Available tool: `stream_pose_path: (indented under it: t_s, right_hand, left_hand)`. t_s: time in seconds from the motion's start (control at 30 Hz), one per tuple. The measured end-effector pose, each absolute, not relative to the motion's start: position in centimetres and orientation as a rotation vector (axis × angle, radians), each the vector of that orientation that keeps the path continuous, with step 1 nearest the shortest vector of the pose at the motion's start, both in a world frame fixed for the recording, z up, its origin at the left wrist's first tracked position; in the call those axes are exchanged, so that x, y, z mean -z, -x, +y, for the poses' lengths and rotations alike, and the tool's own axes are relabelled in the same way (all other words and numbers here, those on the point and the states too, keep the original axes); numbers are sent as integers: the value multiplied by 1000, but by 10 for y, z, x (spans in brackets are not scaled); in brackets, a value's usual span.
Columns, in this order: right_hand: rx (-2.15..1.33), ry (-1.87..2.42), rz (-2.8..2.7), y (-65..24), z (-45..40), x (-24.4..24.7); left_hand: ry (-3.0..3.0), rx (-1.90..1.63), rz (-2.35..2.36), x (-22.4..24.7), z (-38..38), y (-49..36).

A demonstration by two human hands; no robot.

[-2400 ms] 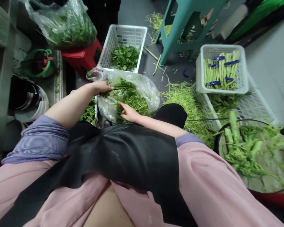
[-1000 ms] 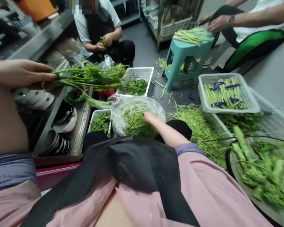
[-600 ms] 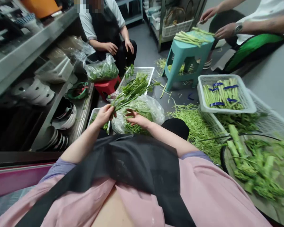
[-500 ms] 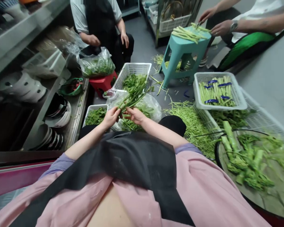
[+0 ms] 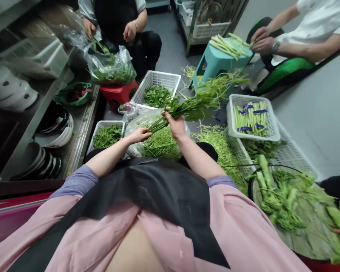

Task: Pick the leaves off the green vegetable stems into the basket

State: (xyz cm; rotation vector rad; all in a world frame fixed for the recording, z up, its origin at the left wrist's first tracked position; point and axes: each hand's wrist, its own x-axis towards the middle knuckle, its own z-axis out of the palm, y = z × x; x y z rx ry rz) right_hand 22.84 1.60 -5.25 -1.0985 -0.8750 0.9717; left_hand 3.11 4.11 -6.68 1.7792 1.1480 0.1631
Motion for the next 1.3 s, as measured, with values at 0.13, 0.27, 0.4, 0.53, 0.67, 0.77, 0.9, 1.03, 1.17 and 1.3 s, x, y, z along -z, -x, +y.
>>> stream_pose_path:
  t_s: [0.13, 0.27, 0.4, 0.53, 0.67, 0.77, 0.9, 1.03, 1.17, 1.3]
  right_hand:
    - [-757, 1139, -980, -254, 26, 29]
    - [-734, 1148, -1008, -271, 26, 19]
    - [-824, 1213, -989, -262, 19, 23]
    - [-1095, 1114, -888, -233, 7, 28]
    - [-1395, 992, -717, -209, -4, 31]
    - [-1532, 947, -687, -200, -9, 34]
    - [-1613, 908, -722, -193, -16, 41]
    - [-1649, 919, -569, -189, -26, 48]
    - [-1707, 897, -411, -188, -32, 51]
    - [-1766, 849, -318, -191, -35, 50]
  left_hand:
    - [-1894, -16, 1355, 90, 43, -23]
    - [-1923, 48, 1469, 75, 41, -30]
    - [-2072, -290, 1416, 28, 48, -49]
    - [-1746, -221, 845, 3, 50, -57]
    - [-1266, -80, 613, 13, 30, -52]
    - [-1075, -234, 668, 22, 11, -45]
    - [-1033, -346, 817, 20, 1, -27]
    - [-1089, -386, 892, 13, 4, -6]
    - [-1072, -402, 898, 12, 2, -1]
    - [-1040, -498, 905, 13, -6, -7]
